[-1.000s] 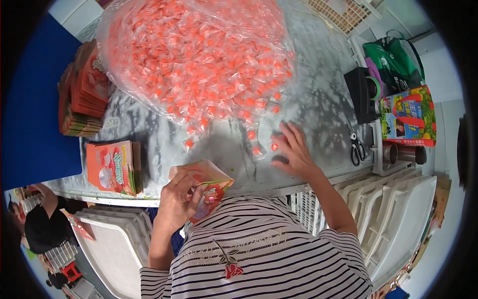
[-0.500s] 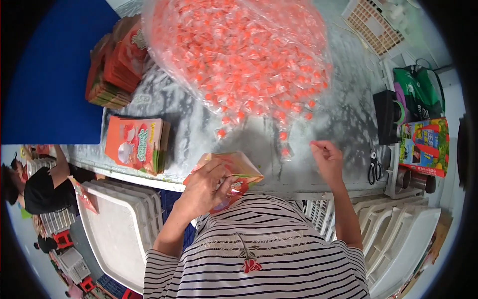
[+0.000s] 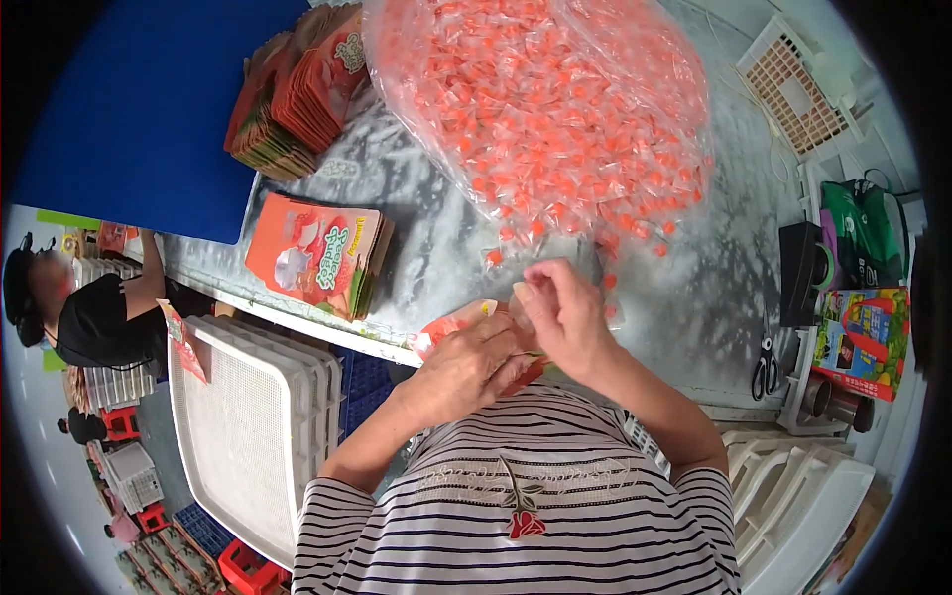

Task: The person is manually counting and placing individual candies into branded packaging bags at a workstation.

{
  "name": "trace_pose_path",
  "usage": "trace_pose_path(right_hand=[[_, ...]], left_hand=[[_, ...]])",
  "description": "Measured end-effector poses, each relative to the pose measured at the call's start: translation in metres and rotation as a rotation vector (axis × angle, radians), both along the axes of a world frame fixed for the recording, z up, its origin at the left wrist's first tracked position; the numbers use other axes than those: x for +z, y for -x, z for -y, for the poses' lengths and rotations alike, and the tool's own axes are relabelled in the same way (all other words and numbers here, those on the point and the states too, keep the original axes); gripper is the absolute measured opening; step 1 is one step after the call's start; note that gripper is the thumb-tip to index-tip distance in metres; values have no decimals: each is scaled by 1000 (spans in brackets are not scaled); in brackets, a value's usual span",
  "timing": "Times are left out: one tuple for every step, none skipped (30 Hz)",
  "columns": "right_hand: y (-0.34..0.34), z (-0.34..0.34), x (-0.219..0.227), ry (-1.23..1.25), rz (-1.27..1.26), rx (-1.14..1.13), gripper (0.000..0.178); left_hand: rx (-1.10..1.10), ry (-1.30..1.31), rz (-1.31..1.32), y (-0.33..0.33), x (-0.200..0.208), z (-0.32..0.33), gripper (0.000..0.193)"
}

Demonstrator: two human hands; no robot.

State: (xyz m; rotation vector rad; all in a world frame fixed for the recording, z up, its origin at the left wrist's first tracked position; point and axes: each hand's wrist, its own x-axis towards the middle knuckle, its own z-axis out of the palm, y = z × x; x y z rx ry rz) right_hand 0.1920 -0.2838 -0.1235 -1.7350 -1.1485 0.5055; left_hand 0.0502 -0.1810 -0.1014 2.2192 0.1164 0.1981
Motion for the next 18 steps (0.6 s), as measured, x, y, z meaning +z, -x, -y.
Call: trace_pose_path(right_hand=[[4,-4,-2,-24,21,-63,22],[8,-5,-4,-52,31,-56,22],[11,-5,-5,-49,60,-18,21],[15,-3,-5,-40,84,-5,20],[16,0,-4,-41,78,48,25],[19,5,-3,-45,91,64,25],[21,11,-1,-47,145,93,28],[22,17,0,-48,200,125,32],[22,22,0,0,313,124,37],[20,26,0,10,317,119,37],[18,31,-1,33,349,174,35],[16,35,-1,69,336,210,34],[13,37,-3,1,438,223,24],[8,39,-5,7,442,214,24],[2,42,-7,-30,245,196,18],[-4,44,-10,-58,40,182,12],[-17,41,-18,-190,68,-29,10],[-32,45,-23,-55,65,-168,10]], left_hand=[[18,19,-17,0,0,1,10],[22,52,-52,1,1,1,10],[37,38,-35,2,2,0,10],[41,25,-11,2,2,-2,11],[40,23,-10,2,2,-5,11],[31,22,15,3,2,-7,11],[67,24,13,5,2,-9,12],[99,35,-19,6,1,-10,14],[98,37,15,6,0,-10,14],[111,64,6,7,-1,-10,15],[124,91,-4,7,-3,-9,17],[145,129,-40,7,-4,-8,18],[107,114,-25,6,-6,-6,16],[92,99,14,5,-7,-4,16],[77,12,-4,5,-8,-3,14],[44,-69,-60,5,-8,-3,12],[52,-53,36,4,-8,-3,12],[57,-59,87,4,-8,-3,12]])
